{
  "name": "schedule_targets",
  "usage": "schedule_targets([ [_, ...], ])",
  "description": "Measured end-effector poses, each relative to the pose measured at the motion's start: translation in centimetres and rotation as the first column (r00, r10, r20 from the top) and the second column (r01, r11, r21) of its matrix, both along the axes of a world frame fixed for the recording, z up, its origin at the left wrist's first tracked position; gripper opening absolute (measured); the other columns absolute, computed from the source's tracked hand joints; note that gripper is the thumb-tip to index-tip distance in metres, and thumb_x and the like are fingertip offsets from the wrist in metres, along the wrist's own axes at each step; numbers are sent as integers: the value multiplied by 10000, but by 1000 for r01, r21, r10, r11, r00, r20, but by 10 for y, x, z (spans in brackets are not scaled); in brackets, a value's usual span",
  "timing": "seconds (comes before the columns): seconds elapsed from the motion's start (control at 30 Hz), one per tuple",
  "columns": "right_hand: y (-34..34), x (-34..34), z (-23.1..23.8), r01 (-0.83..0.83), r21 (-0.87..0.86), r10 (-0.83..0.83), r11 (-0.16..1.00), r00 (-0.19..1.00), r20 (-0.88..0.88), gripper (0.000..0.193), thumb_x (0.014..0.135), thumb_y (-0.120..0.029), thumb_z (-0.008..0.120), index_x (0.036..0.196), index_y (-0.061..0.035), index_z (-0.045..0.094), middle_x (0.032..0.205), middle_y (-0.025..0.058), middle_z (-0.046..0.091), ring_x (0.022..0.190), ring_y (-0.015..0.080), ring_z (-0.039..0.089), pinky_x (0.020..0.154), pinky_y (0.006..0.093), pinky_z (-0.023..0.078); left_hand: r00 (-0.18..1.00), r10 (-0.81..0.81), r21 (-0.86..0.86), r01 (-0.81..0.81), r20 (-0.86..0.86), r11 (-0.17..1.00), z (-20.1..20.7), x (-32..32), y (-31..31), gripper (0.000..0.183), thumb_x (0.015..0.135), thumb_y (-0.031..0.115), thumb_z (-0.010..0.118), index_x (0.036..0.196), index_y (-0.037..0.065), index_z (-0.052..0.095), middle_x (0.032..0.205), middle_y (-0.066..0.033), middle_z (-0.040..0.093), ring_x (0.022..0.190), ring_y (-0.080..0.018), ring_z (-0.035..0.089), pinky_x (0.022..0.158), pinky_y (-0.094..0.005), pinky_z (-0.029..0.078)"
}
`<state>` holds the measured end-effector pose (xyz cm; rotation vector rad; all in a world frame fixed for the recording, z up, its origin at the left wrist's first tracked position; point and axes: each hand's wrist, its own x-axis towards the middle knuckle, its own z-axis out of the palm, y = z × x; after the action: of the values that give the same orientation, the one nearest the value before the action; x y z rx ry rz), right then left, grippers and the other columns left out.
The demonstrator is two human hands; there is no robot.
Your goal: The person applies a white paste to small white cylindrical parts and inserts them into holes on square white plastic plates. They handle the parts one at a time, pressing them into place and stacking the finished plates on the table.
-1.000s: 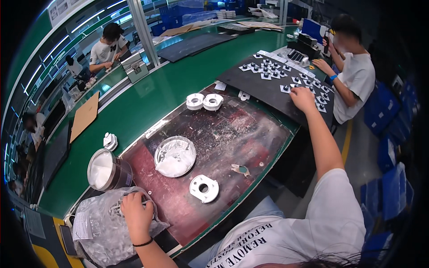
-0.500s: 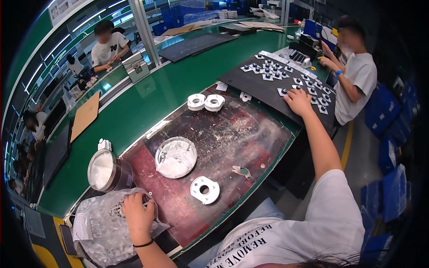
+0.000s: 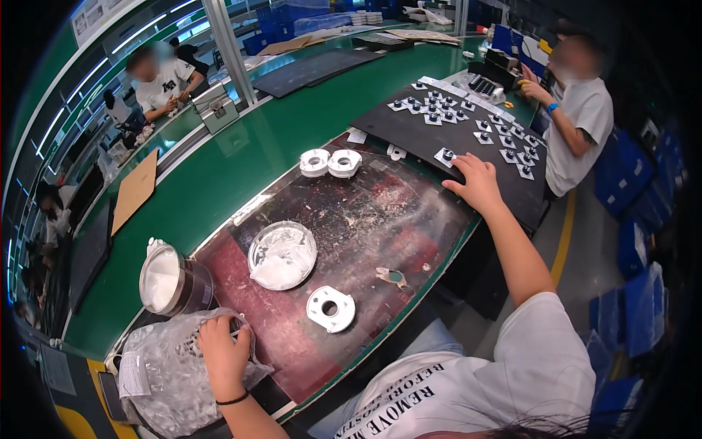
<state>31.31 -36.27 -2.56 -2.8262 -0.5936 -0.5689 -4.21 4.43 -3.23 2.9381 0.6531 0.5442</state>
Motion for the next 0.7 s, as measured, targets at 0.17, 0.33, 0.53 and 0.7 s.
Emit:
schedule_targets([
  [0.17,9,4,-7,0,85,-6,996,998,66,452,755,-394,695,1069,-81,607,1230,127,564,1231,287,461,977,432,337,1000,5,-17,-6,-12,1000,1,1,-1,301,738,225,667,967,41,601,966,-135,585,948,-337,521,841,-438,391],
  [0.33,20,2,-2,-16,139,3,990,996,92,290,761,-296,699,918,-73,600,966,122,644,1103,301,553,957,443,366,1000,17,-48,-19,-25,999,2,0,0,318,740,236,666,980,37,602,976,-143,587,962,-342,526,849,-440,389],
  [0.53,29,2,-16,-46,136,0,990,946,323,214,765,-254,694,862,-82,611,869,78,657,979,285,612,946,465,379,999,33,-62,-36,-42,997,6,2,-3,318,745,238,657,987,37,609,993,-147,594,972,-344,534,866,-440,382],
  [0.7,34,-17,-10,-270,196,159,943,880,447,146,775,-181,687,861,-75,635,833,82,656,843,256,628,907,421,404,999,27,-79,-29,-31,996,8,2,-5,308,745,230,656,978,34,608,986,-145,591,959,-346,534,863,-437,382],
])
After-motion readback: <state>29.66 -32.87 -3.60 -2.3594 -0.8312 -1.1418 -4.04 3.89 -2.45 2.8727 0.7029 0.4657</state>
